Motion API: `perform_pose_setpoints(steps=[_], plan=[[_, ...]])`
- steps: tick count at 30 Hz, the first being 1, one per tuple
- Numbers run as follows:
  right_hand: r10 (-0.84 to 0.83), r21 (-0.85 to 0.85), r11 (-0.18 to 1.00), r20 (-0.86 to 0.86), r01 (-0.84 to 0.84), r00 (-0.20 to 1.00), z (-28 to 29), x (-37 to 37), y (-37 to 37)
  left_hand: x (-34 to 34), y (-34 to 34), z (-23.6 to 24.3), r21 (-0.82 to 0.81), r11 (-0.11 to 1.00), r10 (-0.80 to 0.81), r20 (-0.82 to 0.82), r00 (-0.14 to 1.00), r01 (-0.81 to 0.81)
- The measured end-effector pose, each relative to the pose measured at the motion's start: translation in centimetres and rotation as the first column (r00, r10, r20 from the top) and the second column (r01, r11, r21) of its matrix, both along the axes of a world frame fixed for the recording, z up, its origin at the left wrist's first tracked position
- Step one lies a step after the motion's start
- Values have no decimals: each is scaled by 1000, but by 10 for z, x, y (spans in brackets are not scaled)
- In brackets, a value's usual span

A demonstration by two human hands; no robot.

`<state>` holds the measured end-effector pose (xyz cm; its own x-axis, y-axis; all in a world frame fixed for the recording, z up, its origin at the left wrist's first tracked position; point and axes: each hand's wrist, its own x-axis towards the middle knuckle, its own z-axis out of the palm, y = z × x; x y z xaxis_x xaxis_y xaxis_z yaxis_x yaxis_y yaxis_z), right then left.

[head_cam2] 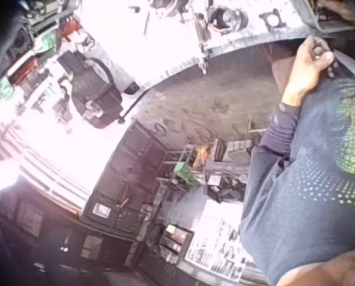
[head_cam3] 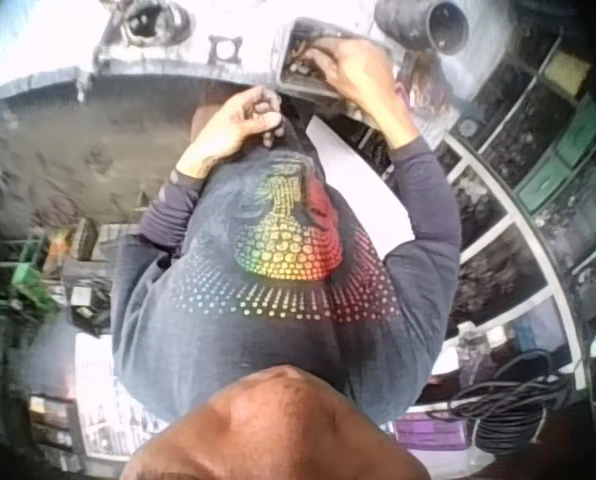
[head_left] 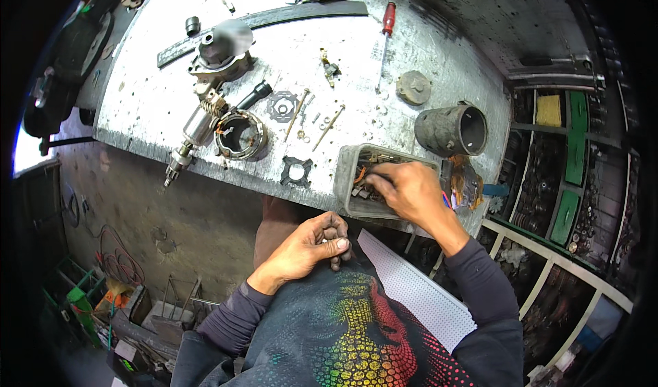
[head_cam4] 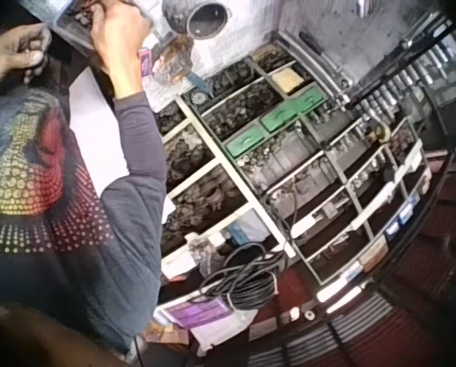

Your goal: The person disassembles and reassembles small mechanical components on a workbench, using a screwdriver to adjust parts and handling various metal pieces and tools.

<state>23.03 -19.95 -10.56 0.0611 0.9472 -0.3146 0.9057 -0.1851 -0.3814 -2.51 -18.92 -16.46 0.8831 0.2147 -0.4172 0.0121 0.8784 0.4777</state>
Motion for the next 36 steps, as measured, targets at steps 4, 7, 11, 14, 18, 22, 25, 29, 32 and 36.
perform_pose_setpoints(steps=[4, 7, 11, 14, 18, 22, 25, 29, 32, 36], plan=[[12, -70, 998, 78, -6, 997, 19, 8, -1, -2, -1, -5, 20, 1000, -17, 29, 999, 16], [138, -197, 975, 192, -100, 972, 25, 9, 1, -3, -1, -8, 14, 999, -35, 17, 999, 35], [240, -285, 941, 189, -181, 952, 19, 4, 7, -4, -3, -12, -3, 999, 45, 4, 999, -45], [262, -300, 935, 229, -188, 937, 16, 1, 7, -9, -5, -17, -18, 996, 87, -4, 996, -87], [295, -310, 930, 314, -196, 902, 16, 2, 4, -17, -8, -25, -18, 993, 115, -9, 993, -115], [327, -243, 935, 315, -257, 891, 13, 2, 7, -22, -10, -28, -9, 994, 113, -13, 994, -113], [353, -219, 929, 287, -298, 890, 12, 3, 9, -26, -12, -28, -18, 987, 156, -42, 987, -157], [394, -248, 912, 301, -327, 869, 11, 2, 9, -30, -12, -27, -22, 982, 183, -68, 981, -185], [411, -255, 905, 322, -340, 853, 7, 1, 8, -32, -11, -26, -17, 984, 176, -77, 981, -178], [397, -252, 911, 318, -327, 861, 5, 2, 8, -32, -8, -25, -12, 987, 162, -77, 984, -163]])
